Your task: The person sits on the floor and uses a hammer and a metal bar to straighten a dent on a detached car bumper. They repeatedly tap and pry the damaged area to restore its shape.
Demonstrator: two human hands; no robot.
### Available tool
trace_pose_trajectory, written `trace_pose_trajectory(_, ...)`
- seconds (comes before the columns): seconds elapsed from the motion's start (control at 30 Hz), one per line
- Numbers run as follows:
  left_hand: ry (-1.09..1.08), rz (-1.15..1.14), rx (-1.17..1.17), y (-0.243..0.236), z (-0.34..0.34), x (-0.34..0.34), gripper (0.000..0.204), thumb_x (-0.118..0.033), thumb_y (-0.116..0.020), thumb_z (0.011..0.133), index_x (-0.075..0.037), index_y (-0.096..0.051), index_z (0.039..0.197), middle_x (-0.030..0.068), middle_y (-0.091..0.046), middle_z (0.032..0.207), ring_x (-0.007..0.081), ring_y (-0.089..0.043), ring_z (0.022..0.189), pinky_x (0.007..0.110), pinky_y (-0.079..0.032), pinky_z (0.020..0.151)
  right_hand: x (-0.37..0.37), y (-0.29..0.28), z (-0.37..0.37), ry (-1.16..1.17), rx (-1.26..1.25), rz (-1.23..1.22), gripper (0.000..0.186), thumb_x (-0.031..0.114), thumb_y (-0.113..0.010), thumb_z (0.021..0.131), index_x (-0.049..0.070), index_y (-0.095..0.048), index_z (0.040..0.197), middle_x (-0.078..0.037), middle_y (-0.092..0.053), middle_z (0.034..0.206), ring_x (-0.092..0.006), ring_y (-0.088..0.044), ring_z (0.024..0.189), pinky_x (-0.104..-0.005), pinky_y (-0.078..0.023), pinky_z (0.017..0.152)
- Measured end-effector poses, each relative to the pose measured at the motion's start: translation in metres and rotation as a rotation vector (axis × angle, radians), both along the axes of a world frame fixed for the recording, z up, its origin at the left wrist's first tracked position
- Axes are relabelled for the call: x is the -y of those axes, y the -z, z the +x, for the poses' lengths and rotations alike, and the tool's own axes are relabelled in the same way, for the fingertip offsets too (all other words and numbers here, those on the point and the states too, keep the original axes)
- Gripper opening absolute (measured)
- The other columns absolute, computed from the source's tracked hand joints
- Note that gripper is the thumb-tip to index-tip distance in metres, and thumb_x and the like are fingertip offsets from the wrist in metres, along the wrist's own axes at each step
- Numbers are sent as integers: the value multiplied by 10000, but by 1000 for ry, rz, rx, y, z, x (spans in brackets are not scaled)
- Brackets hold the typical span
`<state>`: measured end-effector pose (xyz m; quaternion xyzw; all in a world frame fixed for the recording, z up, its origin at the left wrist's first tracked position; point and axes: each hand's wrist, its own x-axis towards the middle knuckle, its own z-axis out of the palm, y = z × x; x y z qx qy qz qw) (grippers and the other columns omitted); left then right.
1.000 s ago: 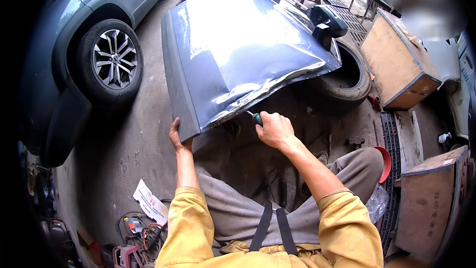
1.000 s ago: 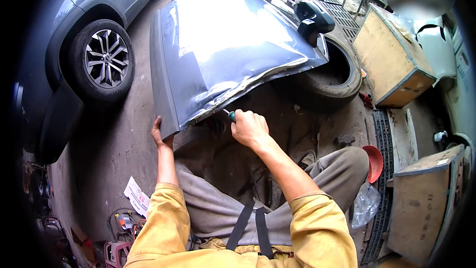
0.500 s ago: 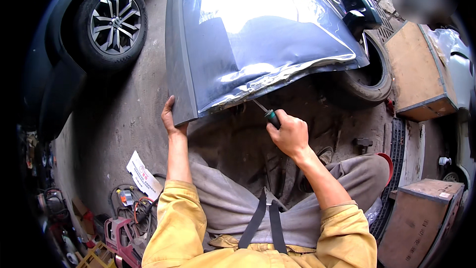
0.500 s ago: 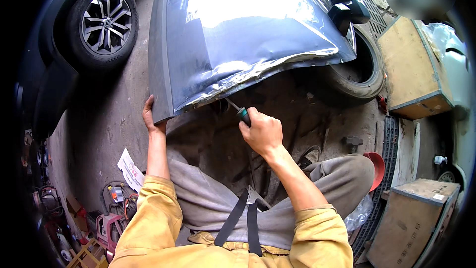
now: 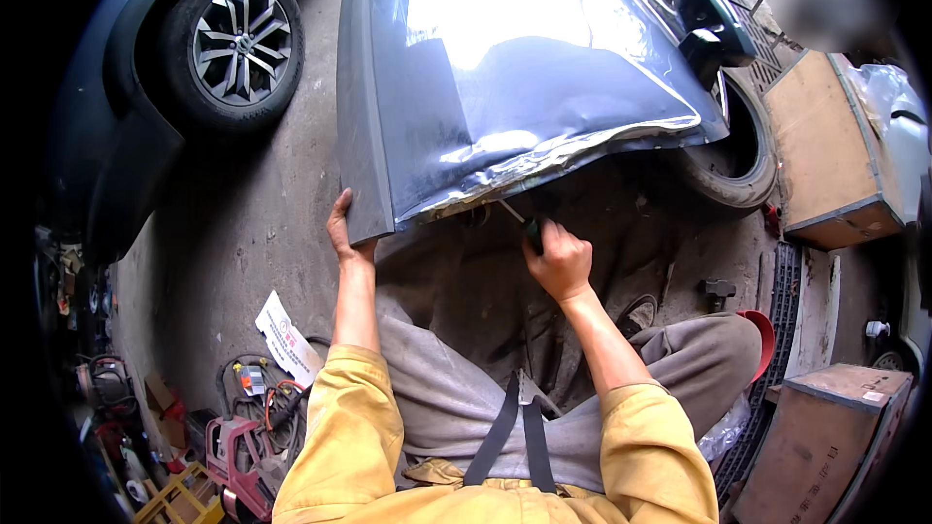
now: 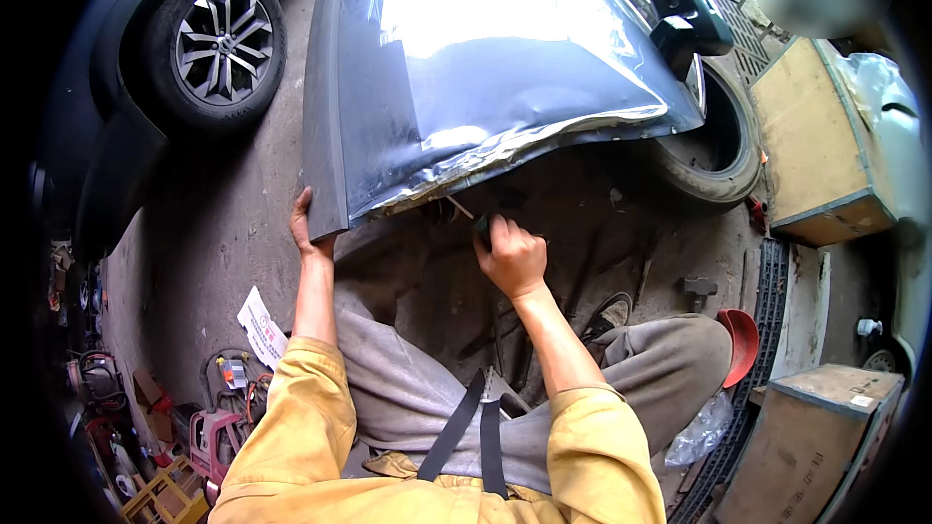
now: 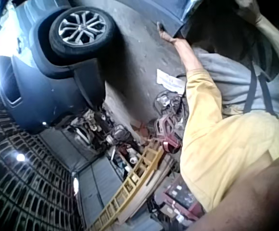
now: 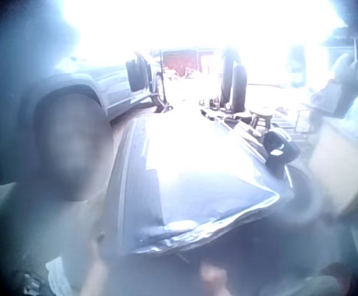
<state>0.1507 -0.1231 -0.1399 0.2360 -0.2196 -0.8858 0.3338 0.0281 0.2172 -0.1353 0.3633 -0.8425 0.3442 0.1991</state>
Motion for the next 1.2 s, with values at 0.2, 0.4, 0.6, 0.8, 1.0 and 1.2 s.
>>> trace_pose_trajectory(0.2, 45, -16, -60, -8, -7, 2, 427, -115, -650, 845, 56, -529, 1217, 175, -632, 1143, 321, -619, 1061, 452, -494, 965, -5, -68, 22, 21, 343, 172, 222, 213, -666, 825, 32, -542, 857, -198, -663, 727, -397, -663, 664, -498, -534, 608)
trace_pose_trajectory(0.4, 56, -23, -27, -5, -1, 0, 405, -127, -642, 855, 52, -541, 1204, 175, -641, 1133, 327, -633, 1040, 459, -507, 948, 4, -68, 34, 106, 377, 173, 216, 209, -659, 832, 30, -537, 829, -198, -663, 718, -382, -667, 657, -475, -535, 574)
trace_pose_trajectory(0.6, 33, -5, -23, -3, -2, -8, 390, -157, -644, 879, 67, -560, 1187, 178, -665, 1129, 320, -656, 1017, 440, -513, 945, 7, -18, 29, 107, 209, -50, 203, 159, -707, 768, 47, -542, 805, -165, -623, 672, -372, -633, 607, -443, -500, 518)
trace_pose_trajectory(0.8, 42, -23, -23, 4, 13, 8, 434, -132, -656, 850, 58, -536, 1221, 182, -637, 1172, 328, -627, 1069, 462, -488, 976, 24, 28, 18, 68, 88, -150, 248, 139, -740, 728, 9, -594, 881, -146, -605, 675, -347, -612, 574, -411, -490, 501)
trace_pose_trajectory(1.0, 2, -52, 37, 5, 5, 4, 421, -139, -660, 852, 60, -549, 1207, 178, -643, 1155, 326, -626, 1066, 462, -492, 975, 24, 32, 18, 69, 73, -160, 256, 160, -727, 741, 4, -598, 897, -140, -614, 699, -331, -629, 593, -405, -503, 515)
trace_pose_trajectory(1.2, 54, -60, -31, 8, -4, 5, 380, -146, -629, 876, 65, -556, 1183, 182, -656, 1125, 329, -640, 1035, 458, -509, 948, 4, -39, 34, 116, 299, 59, 231, 207, -691, 808, 35, -556, 880, -163, -650, 731, -366, -656, 618, -447, -523, 532)
